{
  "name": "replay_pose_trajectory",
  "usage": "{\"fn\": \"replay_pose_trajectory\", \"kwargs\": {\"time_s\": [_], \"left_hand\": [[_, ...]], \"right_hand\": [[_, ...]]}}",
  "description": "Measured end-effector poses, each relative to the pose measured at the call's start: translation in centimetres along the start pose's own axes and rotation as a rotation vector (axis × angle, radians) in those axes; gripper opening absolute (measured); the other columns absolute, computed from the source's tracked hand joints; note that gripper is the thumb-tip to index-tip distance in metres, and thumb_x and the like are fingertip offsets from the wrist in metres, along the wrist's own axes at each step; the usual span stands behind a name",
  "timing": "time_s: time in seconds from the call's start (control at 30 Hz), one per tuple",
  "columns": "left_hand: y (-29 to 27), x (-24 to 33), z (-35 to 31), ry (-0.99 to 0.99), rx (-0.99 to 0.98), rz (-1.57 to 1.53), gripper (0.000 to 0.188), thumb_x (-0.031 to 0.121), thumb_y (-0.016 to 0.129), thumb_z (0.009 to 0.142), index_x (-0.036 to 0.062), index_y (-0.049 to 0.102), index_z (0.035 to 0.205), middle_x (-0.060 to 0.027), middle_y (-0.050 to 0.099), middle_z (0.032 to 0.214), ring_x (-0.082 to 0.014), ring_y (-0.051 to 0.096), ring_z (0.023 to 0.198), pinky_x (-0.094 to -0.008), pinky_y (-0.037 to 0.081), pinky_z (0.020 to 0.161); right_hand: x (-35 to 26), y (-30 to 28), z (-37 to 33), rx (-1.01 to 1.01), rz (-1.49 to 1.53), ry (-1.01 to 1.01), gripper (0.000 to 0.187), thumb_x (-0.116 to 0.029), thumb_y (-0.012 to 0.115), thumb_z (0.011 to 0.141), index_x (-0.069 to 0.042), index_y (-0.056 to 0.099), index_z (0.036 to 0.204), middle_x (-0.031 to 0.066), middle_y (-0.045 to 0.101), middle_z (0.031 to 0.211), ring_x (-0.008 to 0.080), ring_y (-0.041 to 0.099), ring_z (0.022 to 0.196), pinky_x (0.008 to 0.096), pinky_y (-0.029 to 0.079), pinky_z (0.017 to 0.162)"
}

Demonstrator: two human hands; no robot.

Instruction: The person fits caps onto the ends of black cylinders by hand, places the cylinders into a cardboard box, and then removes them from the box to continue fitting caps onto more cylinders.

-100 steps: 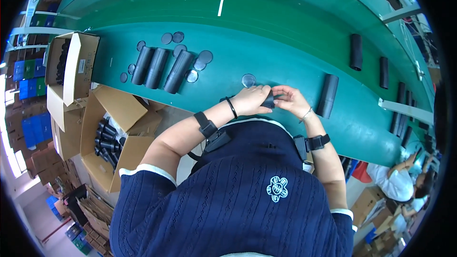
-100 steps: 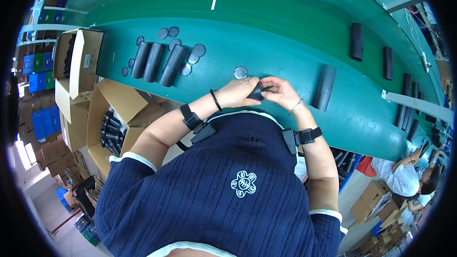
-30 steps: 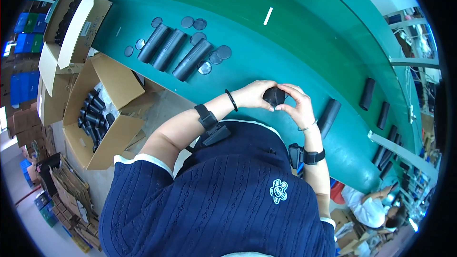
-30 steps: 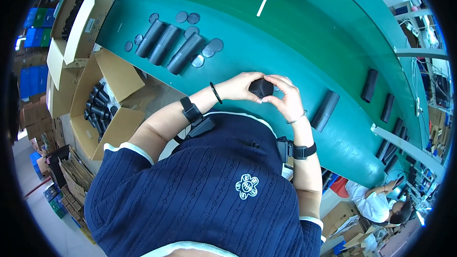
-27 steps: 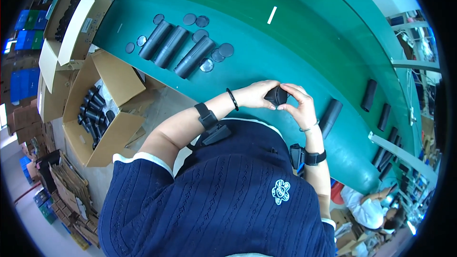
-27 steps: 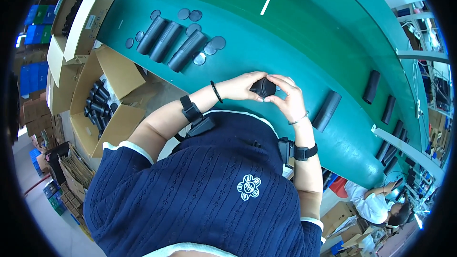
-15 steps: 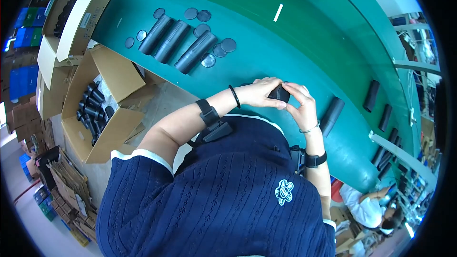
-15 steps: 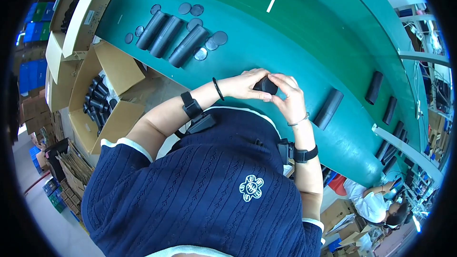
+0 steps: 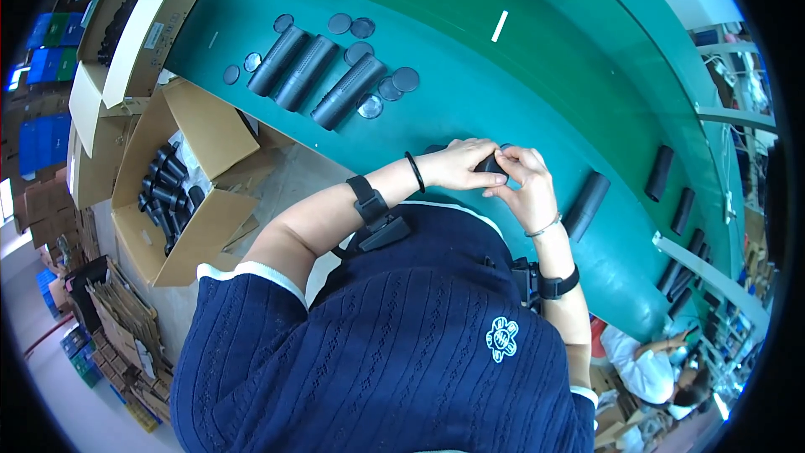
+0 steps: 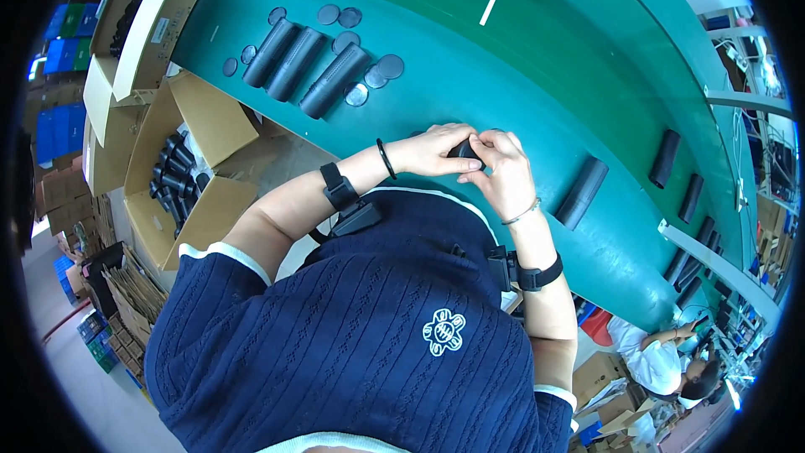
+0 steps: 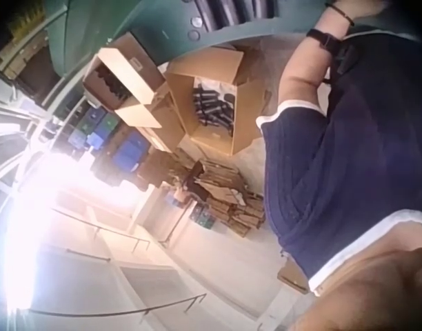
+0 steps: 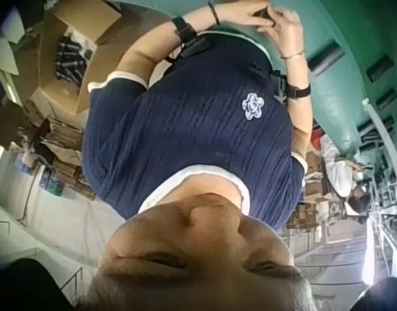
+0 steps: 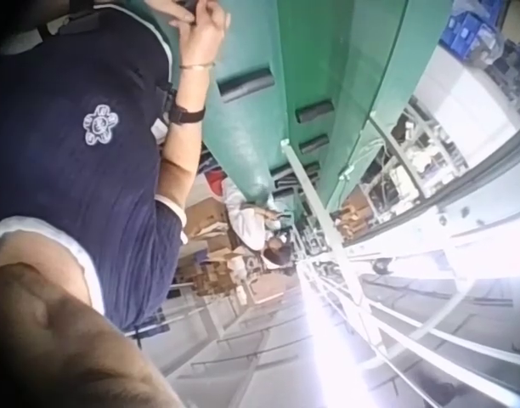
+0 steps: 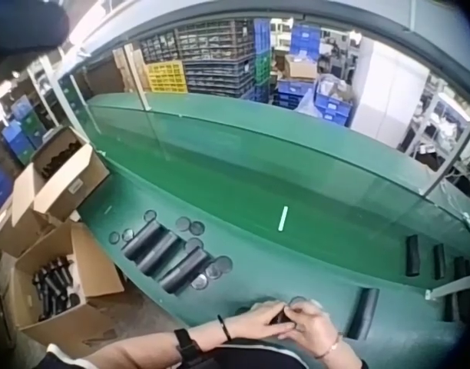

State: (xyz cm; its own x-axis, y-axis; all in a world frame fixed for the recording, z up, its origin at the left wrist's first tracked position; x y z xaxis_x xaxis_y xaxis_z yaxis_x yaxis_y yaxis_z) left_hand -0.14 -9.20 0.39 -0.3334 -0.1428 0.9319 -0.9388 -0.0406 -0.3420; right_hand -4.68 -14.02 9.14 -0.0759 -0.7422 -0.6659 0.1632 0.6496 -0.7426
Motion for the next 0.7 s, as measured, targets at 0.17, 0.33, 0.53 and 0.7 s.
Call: {"fn": "replay_pose_trajectory", "kwargs": {"time_s": [0.17,0.33,0.53,0.7], "left_hand": [[-0.6,0.0,-0.6,-0.045,0.045,-0.187,0.062,0.029,0.065,0.082,0.0025,0.034,0.128,-0.0188,0.059,0.111,-0.0327,0.059,0.102,-0.04,0.046,0.084],[-1.0,0.2,-1.1,-0.044,0.092,-0.193,0.072,0.024,0.069,0.077,0.0031,0.03,0.133,-0.0177,0.059,0.111,-0.0299,0.059,0.104,-0.0382,0.046,0.087],[-1.3,1.0,-0.9,-0.06,0.07,-0.295,0.075,0.017,0.071,0.076,0.0057,0.028,0.137,-0.0142,0.057,0.113,-0.0214,0.057,0.104,-0.0333,0.047,0.086],[-3.2,-0.2,0.2,-0.199,0.262,-0.769,0.058,0.019,0.065,0.083,0.0087,0.038,0.133,-0.0103,0.054,0.113,-0.0164,0.054,0.102,-0.0298,0.046,0.085]], "right_hand": [[5.5,2.5,-1.2,0.099,0.759,0.289,0.033,-0.009,0.07,0.081,-0.003,0.064,0.114,0.0029,0.058,0.097,0.01,0.056,0.087,0.0243,0.051,0.068],[7.0,6.7,-2.3,-0.1,1.078,0.59,0.032,-0.012,0.064,0.087,-0.006,0.062,0.118,0.0014,0.058,0.091,0.008,0.056,0.071,0.0208,0.047,0.054],[6.6,6.3,-1.0,-0.135,1.003,0.604,0.026,-0.009,0.064,0.086,-0.007,0.067,0.112,0.0004,0.058,0.081,0.0064,0.053,0.055,0.0194,0.043,0.046],[10.1,6.5,-0.6,-0.035,1.162,0.591,0.054,-0.013,0.074,0.077,-0.008,0.054,0.127,0.0079,0.057,0.11,0.0123,0.059,0.084,0.0241,0.049,0.07]]}}
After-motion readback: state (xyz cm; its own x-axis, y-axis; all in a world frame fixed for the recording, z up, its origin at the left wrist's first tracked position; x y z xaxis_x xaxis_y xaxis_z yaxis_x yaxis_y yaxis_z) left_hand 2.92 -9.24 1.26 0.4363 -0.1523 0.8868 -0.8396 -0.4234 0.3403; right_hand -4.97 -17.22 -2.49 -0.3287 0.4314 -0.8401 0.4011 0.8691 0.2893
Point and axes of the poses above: each hand's wrist, its own z-axis towards the middle knuckle, its own y-axis out of the palm, x = y × z, the point moved 10 cm from there along z, towards the middle knuckle
